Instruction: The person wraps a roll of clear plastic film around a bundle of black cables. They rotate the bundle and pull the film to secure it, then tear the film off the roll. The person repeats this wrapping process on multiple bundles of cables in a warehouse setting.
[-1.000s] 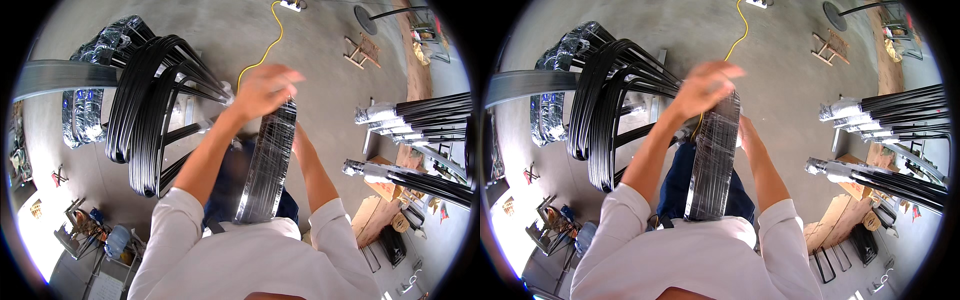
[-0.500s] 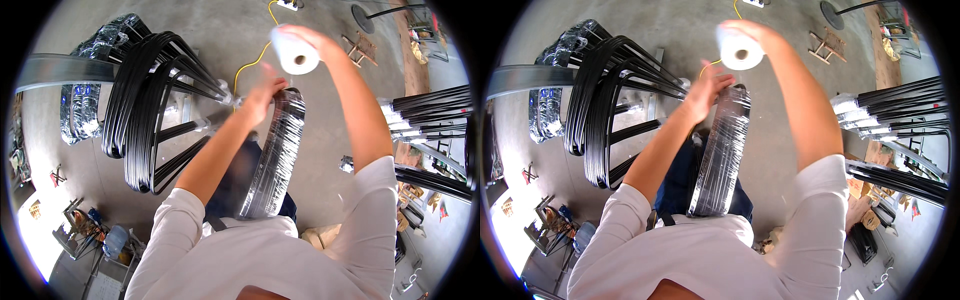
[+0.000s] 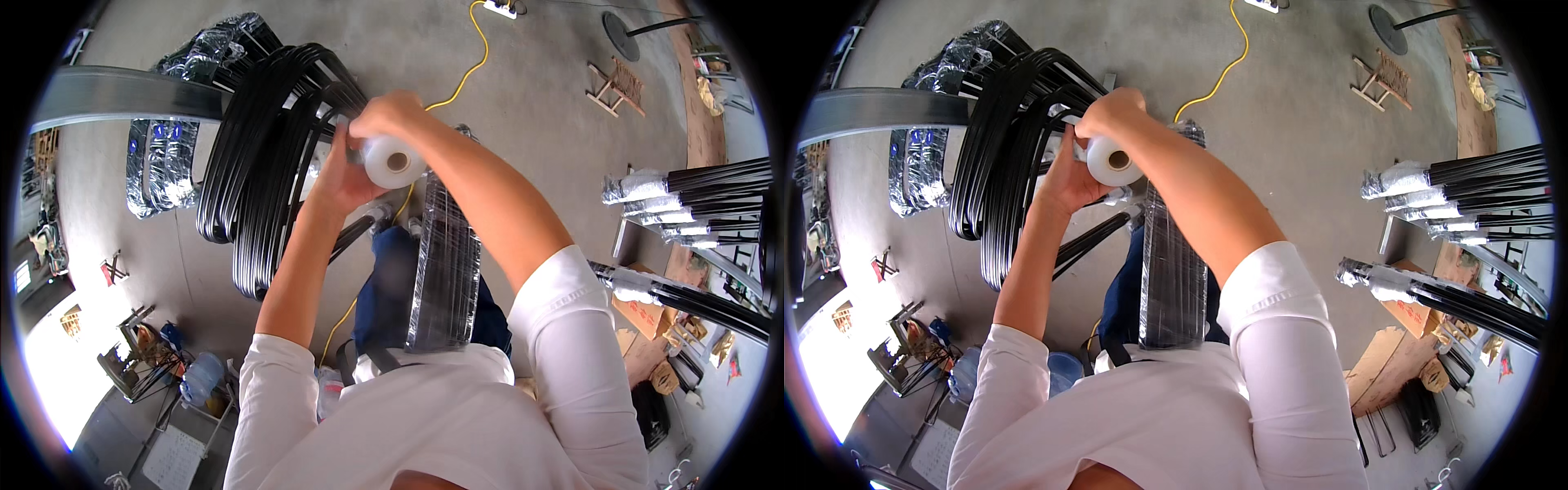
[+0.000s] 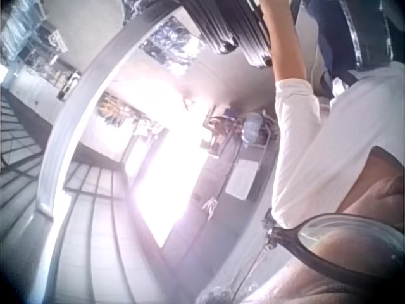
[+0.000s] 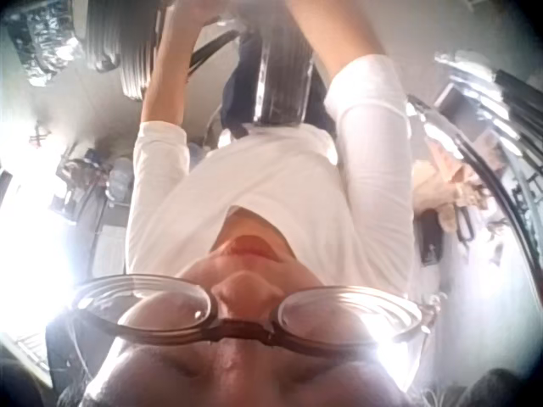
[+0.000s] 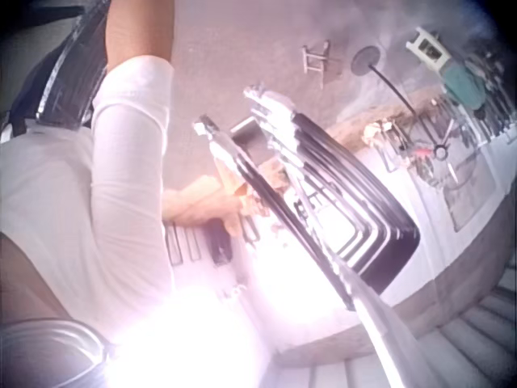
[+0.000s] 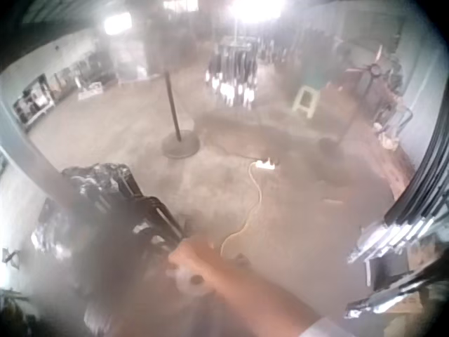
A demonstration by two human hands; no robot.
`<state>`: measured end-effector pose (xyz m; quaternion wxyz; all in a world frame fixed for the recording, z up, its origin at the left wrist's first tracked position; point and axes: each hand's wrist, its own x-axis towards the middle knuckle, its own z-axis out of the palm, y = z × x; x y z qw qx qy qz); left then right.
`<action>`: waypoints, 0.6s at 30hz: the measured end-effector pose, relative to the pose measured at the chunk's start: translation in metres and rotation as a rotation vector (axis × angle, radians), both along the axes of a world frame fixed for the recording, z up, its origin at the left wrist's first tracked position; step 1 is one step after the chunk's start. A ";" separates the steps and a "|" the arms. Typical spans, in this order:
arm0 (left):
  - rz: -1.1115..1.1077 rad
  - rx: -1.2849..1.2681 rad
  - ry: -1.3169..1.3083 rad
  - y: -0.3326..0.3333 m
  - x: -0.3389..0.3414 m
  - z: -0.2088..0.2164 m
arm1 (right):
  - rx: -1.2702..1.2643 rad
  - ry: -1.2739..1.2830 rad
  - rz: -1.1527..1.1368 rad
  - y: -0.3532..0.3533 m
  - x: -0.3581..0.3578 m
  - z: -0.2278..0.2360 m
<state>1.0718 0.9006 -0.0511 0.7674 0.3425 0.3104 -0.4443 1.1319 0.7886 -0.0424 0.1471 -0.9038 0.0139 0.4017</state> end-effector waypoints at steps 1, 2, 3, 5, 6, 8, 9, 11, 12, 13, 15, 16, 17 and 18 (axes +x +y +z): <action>-0.107 -0.014 -0.039 0.000 0.002 0.000 | -0.082 -0.088 0.097 0.006 -0.005 -0.007; -0.150 -0.033 -0.019 -0.003 0.005 -0.002 | -0.121 -0.110 0.114 0.005 -0.009 -0.021; -0.196 -0.052 0.001 -0.007 0.008 -0.005 | -0.161 -0.133 0.129 0.003 -0.012 -0.035; -0.181 -0.170 0.085 -0.008 0.011 -0.023 | -0.204 -0.162 0.130 0.002 -0.019 -0.029; -0.149 -0.176 0.082 -0.010 0.012 -0.034 | -0.199 -0.201 0.150 0.000 -0.023 -0.027; -0.101 -0.191 0.083 -0.025 0.012 -0.043 | -0.193 -0.272 0.176 -0.009 -0.033 -0.023; -0.067 -0.175 0.091 -0.030 0.009 -0.045 | -0.162 -0.279 0.170 -0.017 -0.037 -0.020; -0.026 -0.239 0.095 -0.035 0.006 -0.070 | -0.097 -0.301 0.163 -0.032 -0.042 0.002; 0.000 -0.269 0.097 -0.034 0.005 -0.085 | 0.031 -0.229 0.033 -0.043 -0.042 0.016; 0.018 -0.317 0.098 -0.031 -0.005 -0.082 | 0.156 -0.153 -0.104 -0.060 -0.043 0.028; 0.103 -0.341 0.091 -0.025 -0.021 -0.093 | 0.760 -0.284 -0.827 -0.082 -0.069 0.046; 0.124 -0.355 0.094 -0.028 -0.031 -0.095 | 0.701 -0.507 -1.024 -0.100 -0.080 0.039; 0.121 -0.317 0.109 -0.029 -0.040 -0.080 | 0.637 -0.727 -1.218 -0.116 -0.093 0.020; 0.074 -0.354 0.003 -0.029 -0.051 -0.088 | 0.562 -0.554 -1.302 -0.129 -0.107 -0.001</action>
